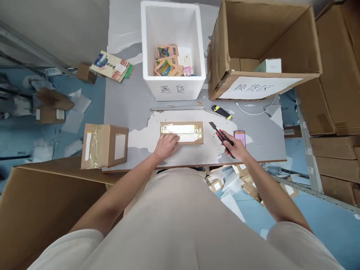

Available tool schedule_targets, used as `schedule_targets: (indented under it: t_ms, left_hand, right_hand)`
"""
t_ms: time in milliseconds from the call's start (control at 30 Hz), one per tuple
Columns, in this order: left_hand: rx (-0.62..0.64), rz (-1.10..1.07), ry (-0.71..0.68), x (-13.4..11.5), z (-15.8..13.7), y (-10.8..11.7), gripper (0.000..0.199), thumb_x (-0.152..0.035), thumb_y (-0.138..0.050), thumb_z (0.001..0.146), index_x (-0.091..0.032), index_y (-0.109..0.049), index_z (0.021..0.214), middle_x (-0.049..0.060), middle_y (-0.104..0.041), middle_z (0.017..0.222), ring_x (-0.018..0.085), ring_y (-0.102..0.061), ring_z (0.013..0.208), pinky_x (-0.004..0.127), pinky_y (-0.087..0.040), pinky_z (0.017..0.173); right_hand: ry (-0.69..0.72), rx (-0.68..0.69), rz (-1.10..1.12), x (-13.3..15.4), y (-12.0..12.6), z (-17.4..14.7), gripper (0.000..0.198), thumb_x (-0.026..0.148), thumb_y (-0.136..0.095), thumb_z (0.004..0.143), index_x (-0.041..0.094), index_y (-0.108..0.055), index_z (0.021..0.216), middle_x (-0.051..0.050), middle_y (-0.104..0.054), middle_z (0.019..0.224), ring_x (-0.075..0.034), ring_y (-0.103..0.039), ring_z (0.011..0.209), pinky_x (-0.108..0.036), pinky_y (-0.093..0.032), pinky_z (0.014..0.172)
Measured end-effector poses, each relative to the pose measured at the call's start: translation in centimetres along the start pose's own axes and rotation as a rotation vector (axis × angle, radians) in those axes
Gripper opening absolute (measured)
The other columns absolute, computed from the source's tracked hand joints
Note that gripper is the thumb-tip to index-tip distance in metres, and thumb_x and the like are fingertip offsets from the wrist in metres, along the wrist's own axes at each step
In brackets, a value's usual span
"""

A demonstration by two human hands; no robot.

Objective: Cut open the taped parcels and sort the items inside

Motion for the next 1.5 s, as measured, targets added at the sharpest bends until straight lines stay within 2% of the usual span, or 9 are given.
schedule_targets:
  t_ms: [67, 167, 267, 500, 667, 900, 1200, 1333, 1500]
  left_hand:
    - [0.012, 0.06, 0.059, 0.0, 1.1, 0.8, 0.063, -0.054, -0.065, 0.077, -0.016, -0.056, 0.126, 0.019, -0.058, 0.127, 0.036, -0.051, 0.12, 0.051, -0.038, 0.1]
    - [0.038, 0.116, 0.143, 0.3, 2.9, 1.3, 0.108, -0.072, -0.071, 0.057, -0.011, -0.04, 0.141, 0.026, -0.037, 0.147, 0.045, -0.029, 0.137, 0.058, -0.021, 0.11]
    - [0.126, 0.151, 0.209, 0.7, 4.0, 0.9, 0.127, -0.079, -0.069, 0.05, -0.009, -0.027, 0.148, 0.028, -0.025, 0.153, 0.048, -0.017, 0.142, 0.063, -0.009, 0.111]
    - [0.146, 0.178, 0.249, 0.9, 4.1, 0.3, 0.127, -0.08, -0.067, 0.051, -0.01, -0.026, 0.148, 0.026, -0.036, 0.148, 0.045, -0.027, 0.139, 0.06, -0.006, 0.114]
    - [0.131, 0.155, 0.245, 1.0, 4.2, 0.3, 0.127, -0.078, -0.07, 0.05, -0.009, -0.027, 0.148, 0.025, -0.037, 0.147, 0.045, -0.028, 0.138, 0.06, -0.006, 0.114]
    - [0.12, 0.137, 0.246, 1.1, 4.1, 0.3, 0.126, -0.077, -0.071, 0.05, -0.011, -0.027, 0.148, 0.024, -0.037, 0.147, 0.046, -0.029, 0.137, 0.061, -0.006, 0.114]
    - [0.113, 0.115, 0.284, 1.6, 4.3, -0.3, 0.124, -0.079, -0.068, 0.051, -0.014, -0.027, 0.148, 0.022, -0.037, 0.147, 0.046, -0.028, 0.137, 0.06, -0.007, 0.115]
    - [0.119, 0.102, 0.263, 1.6, 4.3, -0.5, 0.123, -0.077, -0.07, 0.05, -0.014, -0.028, 0.148, 0.021, -0.037, 0.147, 0.045, -0.029, 0.137, 0.059, -0.006, 0.115]
    - [0.109, 0.095, 0.26, 1.5, 4.3, -0.3, 0.122, -0.076, -0.069, 0.052, -0.012, -0.028, 0.148, 0.022, -0.037, 0.147, 0.045, -0.028, 0.137, 0.06, -0.006, 0.115]
  right_hand:
    - [-0.047, -0.03, 0.23, -1.0, -2.1, 0.7, 0.069, 0.05, -0.051, 0.088, 0.028, -0.031, 0.15, -0.004, -0.065, 0.094, -0.008, -0.058, 0.051, -0.024, -0.052, 0.045]
    - [-0.05, -0.019, 0.39, -1.4, -4.4, 1.6, 0.072, 0.052, -0.057, 0.084, 0.028, -0.036, 0.149, -0.004, -0.065, 0.093, -0.007, -0.056, 0.05, -0.021, -0.049, 0.041]
    - [-0.052, 0.004, 0.465, -1.5, -5.3, 2.0, 0.073, 0.052, -0.057, 0.084, 0.028, -0.034, 0.149, -0.003, -0.065, 0.092, -0.006, -0.055, 0.049, -0.02, -0.048, 0.04]
    - [-0.038, 0.041, 0.458, -1.5, -5.5, 1.5, 0.069, 0.046, -0.057, 0.085, 0.028, -0.036, 0.149, -0.003, -0.066, 0.091, -0.007, -0.055, 0.05, -0.021, -0.05, 0.042]
    - [-0.044, -0.008, 0.401, -1.4, -5.3, 1.4, 0.066, 0.043, -0.054, 0.087, 0.028, -0.037, 0.148, -0.002, -0.067, 0.09, -0.007, -0.054, 0.05, -0.022, -0.05, 0.042]
    - [-0.057, 0.026, 0.392, -0.6, -5.5, 1.8, 0.066, 0.039, -0.054, 0.087, 0.029, -0.035, 0.149, -0.002, -0.065, 0.089, -0.006, -0.053, 0.05, -0.021, -0.05, 0.042]
    - [-0.048, 0.213, 0.218, -0.2, -2.3, 3.0, 0.059, 0.027, -0.053, 0.09, 0.035, -0.039, 0.146, 0.001, -0.062, 0.08, -0.004, -0.05, 0.045, -0.017, -0.047, 0.042]
    - [-0.032, 0.292, 0.132, 0.4, -2.3, 3.0, 0.057, 0.024, -0.052, 0.091, 0.035, -0.04, 0.146, 0.003, -0.059, 0.074, -0.004, -0.047, 0.044, -0.017, -0.047, 0.043]
    - [-0.027, 0.268, 0.065, 0.9, -2.9, 2.3, 0.057, 0.024, -0.05, 0.093, 0.035, -0.037, 0.147, 0.002, -0.06, 0.076, -0.004, -0.047, 0.043, -0.016, -0.045, 0.041]
Point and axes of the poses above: each hand's wrist, its own z-axis towards the middle knuckle, its own y-axis out of the back of the hand, x = y × z, the point moved 5 cm from there along z, towards the middle knuckle
